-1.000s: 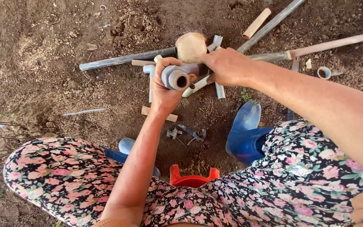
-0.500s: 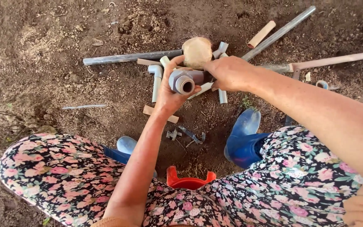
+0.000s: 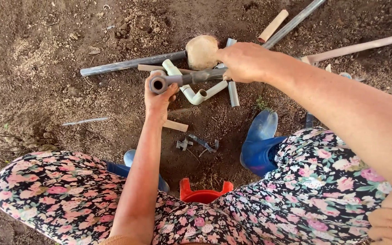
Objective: Assembling PVC pipes and fittings and laying them out on the ground in a specific pattern.
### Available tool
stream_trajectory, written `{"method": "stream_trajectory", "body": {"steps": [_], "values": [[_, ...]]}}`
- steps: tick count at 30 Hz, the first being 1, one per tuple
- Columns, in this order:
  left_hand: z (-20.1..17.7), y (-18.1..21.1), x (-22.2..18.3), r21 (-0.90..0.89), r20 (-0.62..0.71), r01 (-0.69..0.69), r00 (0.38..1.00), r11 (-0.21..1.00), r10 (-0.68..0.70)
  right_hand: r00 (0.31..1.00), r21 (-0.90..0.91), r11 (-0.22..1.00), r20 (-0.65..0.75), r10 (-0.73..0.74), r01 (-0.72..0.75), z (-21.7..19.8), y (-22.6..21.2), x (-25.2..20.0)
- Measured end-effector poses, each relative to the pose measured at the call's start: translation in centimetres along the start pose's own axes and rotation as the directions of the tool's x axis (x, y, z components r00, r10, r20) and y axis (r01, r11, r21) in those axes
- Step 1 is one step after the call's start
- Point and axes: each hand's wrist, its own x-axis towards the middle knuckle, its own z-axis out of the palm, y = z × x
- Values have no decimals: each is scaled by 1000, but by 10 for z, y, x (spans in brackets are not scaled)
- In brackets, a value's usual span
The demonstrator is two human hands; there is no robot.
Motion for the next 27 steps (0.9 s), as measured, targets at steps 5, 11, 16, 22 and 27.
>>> {"method": "stream_trajectory", "body": {"steps": [5, 11, 16, 22, 27], "values": [[-14, -17, 1, -10, -254, 379, 894, 925, -369, 997, -65, 997, 66, 50, -46, 1, 4, -9], [-20, -25, 5, 409, -336, 407, 899, 817, -279, 997, -26, 999, 57, 49, -48, 6, 8, -11], [-47, -47, 19, 760, -253, 243, 965, 603, -71, 995, -2, 997, 62, 73, -73, 1, 4, -16], [-39, -25, 13, 796, -287, 303, 951, 524, -114, 993, -14, 996, 73, 93, -92, 0, 2, -16], [-42, -26, 20, 839, -292, 311, 950, 446, -112, 991, -13, 994, 85, 107, -106, -2, 0, -16]]}}
